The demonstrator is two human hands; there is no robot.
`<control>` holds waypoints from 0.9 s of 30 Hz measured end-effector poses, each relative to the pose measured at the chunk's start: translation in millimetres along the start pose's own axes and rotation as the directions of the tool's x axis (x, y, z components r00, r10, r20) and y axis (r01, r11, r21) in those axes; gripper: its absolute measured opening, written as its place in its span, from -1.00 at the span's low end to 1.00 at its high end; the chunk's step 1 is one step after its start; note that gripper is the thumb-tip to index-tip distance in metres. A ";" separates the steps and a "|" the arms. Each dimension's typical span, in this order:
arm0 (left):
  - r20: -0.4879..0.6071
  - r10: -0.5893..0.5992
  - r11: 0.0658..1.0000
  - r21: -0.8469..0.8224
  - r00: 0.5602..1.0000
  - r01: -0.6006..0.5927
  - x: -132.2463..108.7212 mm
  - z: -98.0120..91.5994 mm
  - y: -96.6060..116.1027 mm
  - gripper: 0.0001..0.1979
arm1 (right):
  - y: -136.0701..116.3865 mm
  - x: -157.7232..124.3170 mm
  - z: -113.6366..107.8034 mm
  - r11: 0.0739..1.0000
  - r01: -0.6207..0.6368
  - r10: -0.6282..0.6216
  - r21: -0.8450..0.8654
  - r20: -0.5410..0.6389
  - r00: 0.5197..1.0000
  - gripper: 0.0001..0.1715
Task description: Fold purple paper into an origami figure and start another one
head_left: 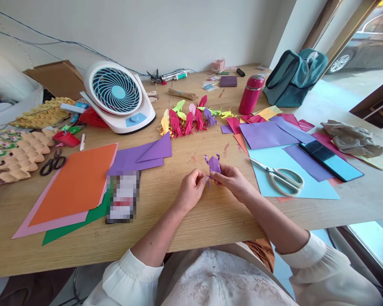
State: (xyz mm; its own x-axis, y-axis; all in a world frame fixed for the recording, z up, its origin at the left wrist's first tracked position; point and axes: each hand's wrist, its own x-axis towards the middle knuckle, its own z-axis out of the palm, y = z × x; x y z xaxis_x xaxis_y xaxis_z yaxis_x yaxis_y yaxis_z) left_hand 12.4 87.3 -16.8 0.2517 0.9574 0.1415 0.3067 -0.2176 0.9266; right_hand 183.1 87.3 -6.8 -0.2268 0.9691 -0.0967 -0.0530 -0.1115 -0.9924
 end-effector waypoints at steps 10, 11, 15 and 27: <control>0.019 0.037 0.999 0.005 0.999 -0.037 0.6 -1.6 1.8 -0.84 | 3.4 0.6 0.9 1.000 0.017 -0.017 -0.004 -0.016 1.000 -0.55; 0.031 0.044 0.999 -0.006 0.999 -0.044 0.5 -1.5 2.5 -0.83 | 2.9 0.4 1.3 1.000 0.012 -0.012 -0.014 -0.008 1.000 -0.55; 0.065 0.036 0.996 -0.082 0.997 -0.031 0.5 -0.9 3.7 -0.78 | 4.6 1.0 1.1 0.999 0.023 -0.024 -0.030 -0.040 0.999 -0.55; -0.030 -0.022 0.999 -0.045 0.999 0.020 -1.5 3.5 7.8 -0.85 | 7.5 2.8 6.5 0.996 0.047 -0.038 0.078 -0.110 0.993 -0.54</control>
State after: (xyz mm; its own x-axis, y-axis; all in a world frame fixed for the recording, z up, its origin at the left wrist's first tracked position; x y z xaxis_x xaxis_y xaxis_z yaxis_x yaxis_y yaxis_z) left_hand 17.6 83.5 -11.0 0.2176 0.9671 0.1317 0.2699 -0.1893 0.9441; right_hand 175.8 87.8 -14.0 -0.1164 0.9910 -0.0664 -0.1389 -0.0824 -0.9869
